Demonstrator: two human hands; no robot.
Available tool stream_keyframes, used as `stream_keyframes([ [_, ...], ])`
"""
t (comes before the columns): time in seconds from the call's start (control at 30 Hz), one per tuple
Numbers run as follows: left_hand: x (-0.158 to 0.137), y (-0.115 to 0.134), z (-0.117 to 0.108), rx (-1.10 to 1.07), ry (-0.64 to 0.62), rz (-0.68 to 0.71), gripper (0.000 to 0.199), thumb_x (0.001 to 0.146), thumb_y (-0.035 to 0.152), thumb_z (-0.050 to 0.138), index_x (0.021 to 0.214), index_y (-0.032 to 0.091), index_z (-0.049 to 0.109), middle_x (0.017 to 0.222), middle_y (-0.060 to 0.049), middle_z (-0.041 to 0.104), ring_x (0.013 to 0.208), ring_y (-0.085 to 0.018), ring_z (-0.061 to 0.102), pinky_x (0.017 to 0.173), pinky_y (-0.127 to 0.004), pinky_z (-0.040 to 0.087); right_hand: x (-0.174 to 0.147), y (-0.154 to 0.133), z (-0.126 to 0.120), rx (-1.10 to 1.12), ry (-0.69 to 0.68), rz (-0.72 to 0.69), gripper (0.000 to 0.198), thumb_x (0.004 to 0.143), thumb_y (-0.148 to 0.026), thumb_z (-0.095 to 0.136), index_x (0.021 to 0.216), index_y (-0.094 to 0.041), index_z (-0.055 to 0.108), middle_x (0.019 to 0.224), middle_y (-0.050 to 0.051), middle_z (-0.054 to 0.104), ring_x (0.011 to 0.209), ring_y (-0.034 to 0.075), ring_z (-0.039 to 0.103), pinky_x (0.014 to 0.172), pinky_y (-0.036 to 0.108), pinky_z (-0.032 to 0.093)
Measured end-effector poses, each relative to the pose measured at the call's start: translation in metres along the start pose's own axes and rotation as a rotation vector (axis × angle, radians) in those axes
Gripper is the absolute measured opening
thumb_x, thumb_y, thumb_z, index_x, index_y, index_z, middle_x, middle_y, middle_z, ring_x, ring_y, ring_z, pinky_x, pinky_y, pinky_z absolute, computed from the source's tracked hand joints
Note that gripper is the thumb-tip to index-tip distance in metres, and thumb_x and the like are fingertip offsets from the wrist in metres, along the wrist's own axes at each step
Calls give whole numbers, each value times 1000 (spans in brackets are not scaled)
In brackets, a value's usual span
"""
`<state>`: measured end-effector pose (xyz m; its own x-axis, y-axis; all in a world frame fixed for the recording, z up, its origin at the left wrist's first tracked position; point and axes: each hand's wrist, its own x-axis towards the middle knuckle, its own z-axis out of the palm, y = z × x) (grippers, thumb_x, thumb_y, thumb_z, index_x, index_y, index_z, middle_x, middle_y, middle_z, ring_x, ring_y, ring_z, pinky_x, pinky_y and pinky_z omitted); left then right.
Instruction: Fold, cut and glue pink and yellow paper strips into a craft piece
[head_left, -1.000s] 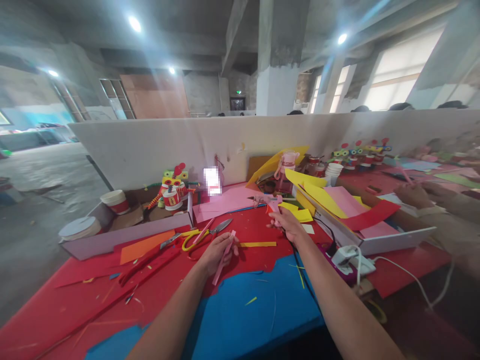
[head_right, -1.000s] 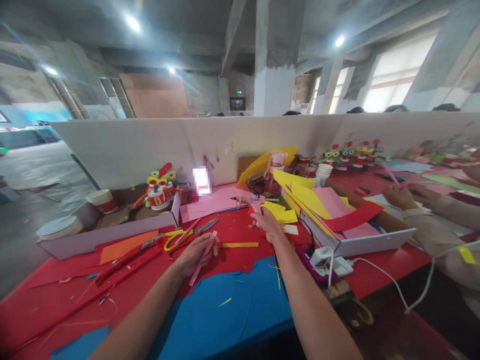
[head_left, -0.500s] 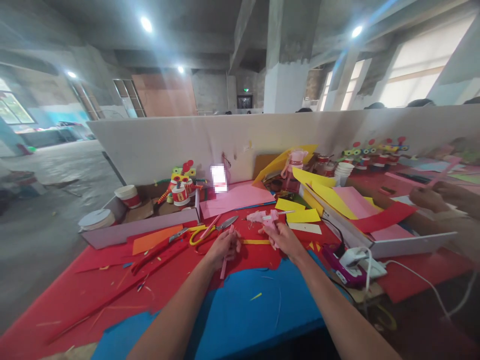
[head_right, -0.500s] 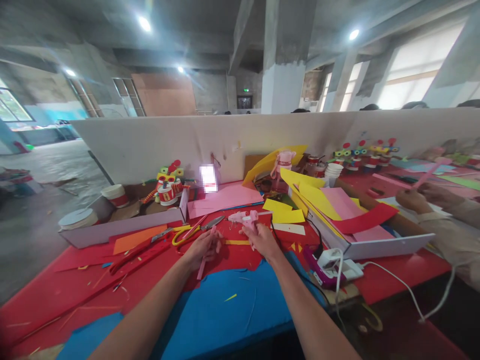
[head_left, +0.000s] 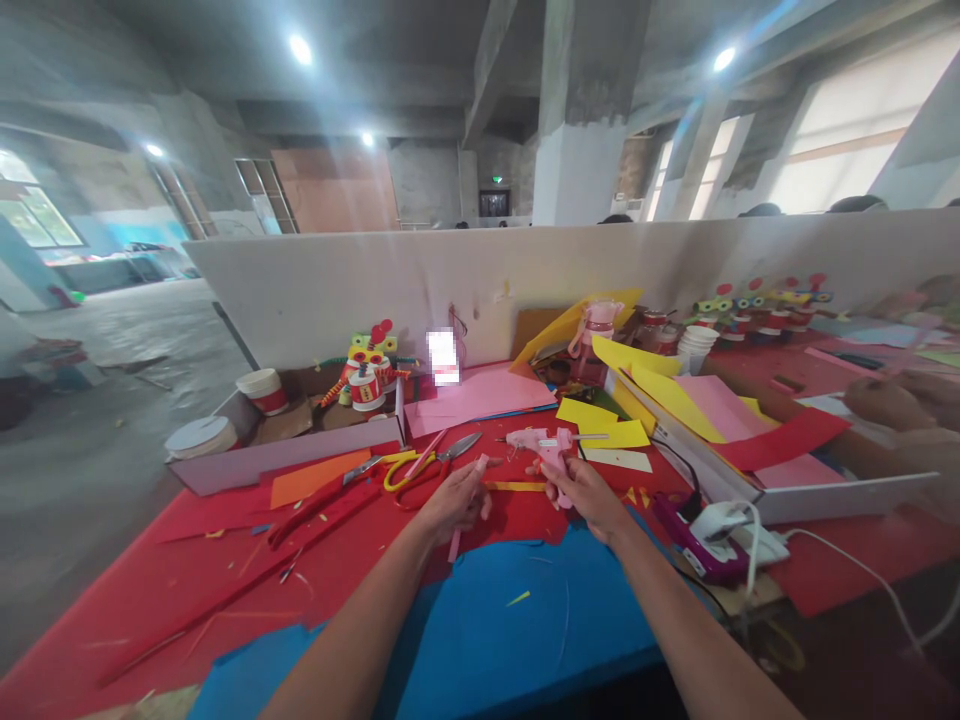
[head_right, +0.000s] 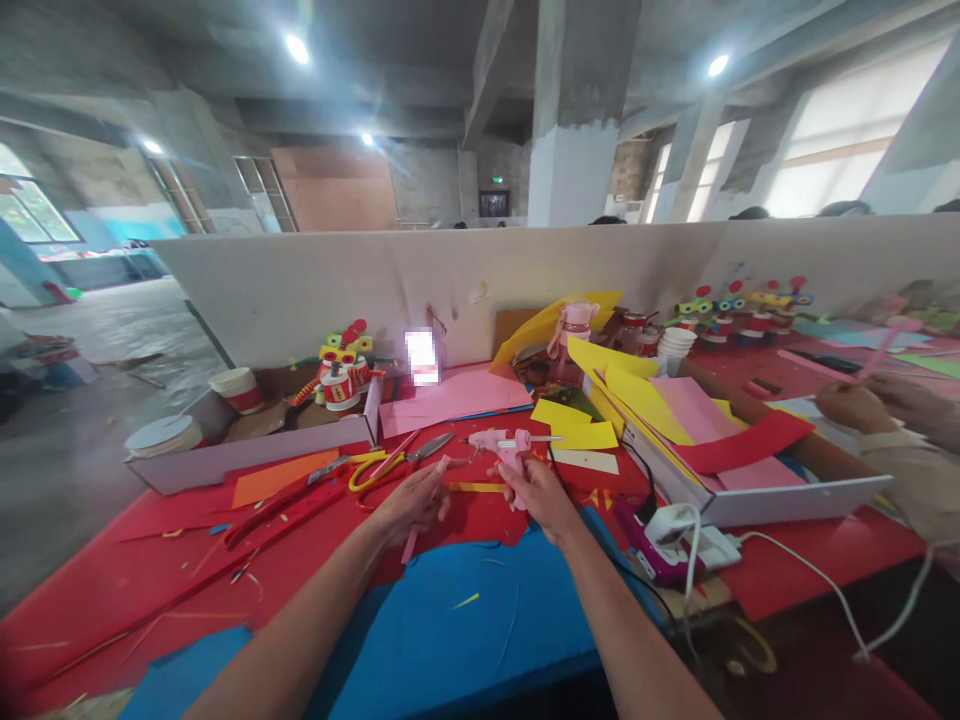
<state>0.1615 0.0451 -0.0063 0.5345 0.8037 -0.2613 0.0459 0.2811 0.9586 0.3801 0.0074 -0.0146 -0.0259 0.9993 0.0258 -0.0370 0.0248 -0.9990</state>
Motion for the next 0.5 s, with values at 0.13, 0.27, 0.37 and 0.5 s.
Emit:
stream_keyframes([
  [0.13, 0, 0, -2, -72, -29, -41, 43, 84, 63, 51, 89, 20, 50, 56, 4, 53, 35, -3, 22, 36, -15, 9, -2, -2, -2, -53, -5, 5, 52, 71, -64, 66, 87, -15, 65, 56, -2, 55, 51, 11, 47, 48, 24, 37],
  [0.27, 6, -4, -6, -106, -14, 79, 40, 83, 58, 57, 84, 19, 50, 60, 3, 57, 34, -2, 23, 34, -16, 12, -3, -3, -2, -120, 19, -26, 58, 74, -69, 58, 90, -14, 65, 53, -4, 50, 48, 10, 46, 47, 23, 36],
  [0.37, 11, -8, -9, -101, 14, 103, 40, 82, 54, 59, 88, 15, 55, 56, 0, 60, 32, -2, 24, 32, -17, 16, -3, 0, -1, -180, 20, -47, 60, 78, -71, 52, 91, -14, 64, 52, -5, 47, 45, 10, 44, 46, 23, 35],
  [0.5, 15, -12, -12, -136, 18, 100, 32, 84, 46, 59, 90, 15, 55, 54, 0, 61, 31, -3, 24, 32, -17, 17, -3, 7, -2, -298, 22, -122, 56, 82, -69, 48, 94, -17, 63, 56, -2, 52, 47, 14, 49, 46, 25, 39],
])
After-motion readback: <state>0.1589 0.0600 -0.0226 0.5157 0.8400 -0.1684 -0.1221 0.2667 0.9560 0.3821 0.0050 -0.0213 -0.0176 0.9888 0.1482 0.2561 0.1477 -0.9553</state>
